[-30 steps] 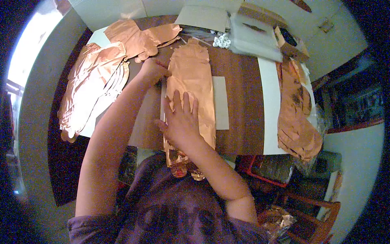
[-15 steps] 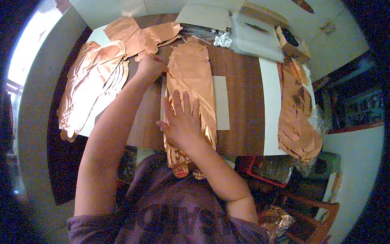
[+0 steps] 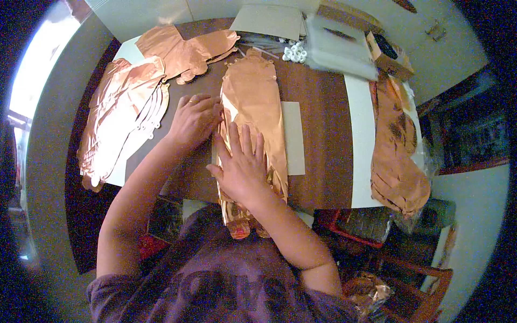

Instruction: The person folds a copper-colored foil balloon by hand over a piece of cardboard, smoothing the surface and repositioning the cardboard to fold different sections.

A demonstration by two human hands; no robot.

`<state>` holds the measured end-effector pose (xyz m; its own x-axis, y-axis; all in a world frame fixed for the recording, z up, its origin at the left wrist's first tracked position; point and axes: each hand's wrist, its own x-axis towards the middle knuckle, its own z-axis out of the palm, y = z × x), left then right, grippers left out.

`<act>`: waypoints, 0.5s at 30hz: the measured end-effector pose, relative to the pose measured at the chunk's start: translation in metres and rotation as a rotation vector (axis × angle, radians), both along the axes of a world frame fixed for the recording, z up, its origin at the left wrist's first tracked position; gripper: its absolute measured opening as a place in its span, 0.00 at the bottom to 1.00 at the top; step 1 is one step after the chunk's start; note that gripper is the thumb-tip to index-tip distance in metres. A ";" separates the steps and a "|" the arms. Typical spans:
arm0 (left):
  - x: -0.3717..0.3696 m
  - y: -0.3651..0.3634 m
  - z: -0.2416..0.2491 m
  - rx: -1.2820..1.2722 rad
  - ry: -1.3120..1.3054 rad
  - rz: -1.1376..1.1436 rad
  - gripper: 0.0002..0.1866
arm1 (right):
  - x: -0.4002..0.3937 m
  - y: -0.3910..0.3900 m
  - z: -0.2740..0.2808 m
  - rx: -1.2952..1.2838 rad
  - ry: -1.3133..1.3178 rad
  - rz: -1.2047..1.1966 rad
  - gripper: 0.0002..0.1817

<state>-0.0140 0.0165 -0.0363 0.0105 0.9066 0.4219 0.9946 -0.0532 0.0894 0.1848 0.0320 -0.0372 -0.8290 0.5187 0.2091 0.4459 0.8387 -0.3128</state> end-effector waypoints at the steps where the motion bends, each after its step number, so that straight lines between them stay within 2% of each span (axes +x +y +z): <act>1: -0.002 0.006 -0.001 0.009 0.008 0.012 0.13 | 0.000 0.000 0.000 0.005 0.005 0.006 0.37; 7: -0.017 0.039 -0.004 0.079 0.122 0.079 0.12 | 0.001 0.001 -0.001 0.000 0.003 0.016 0.37; 10: -0.022 0.048 -0.001 0.031 0.100 0.134 0.12 | 0.001 0.001 -0.003 -0.014 -0.003 0.014 0.38; 15: -0.015 0.053 0.005 -0.016 0.086 0.180 0.17 | 0.002 0.001 -0.002 -0.048 -0.039 0.011 0.36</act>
<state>-0.0291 0.0690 -0.0313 -0.1171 0.9037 0.4118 0.9919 0.1270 0.0034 0.1870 0.0333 -0.0389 -0.8416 0.5185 0.1515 0.4495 0.8277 -0.3358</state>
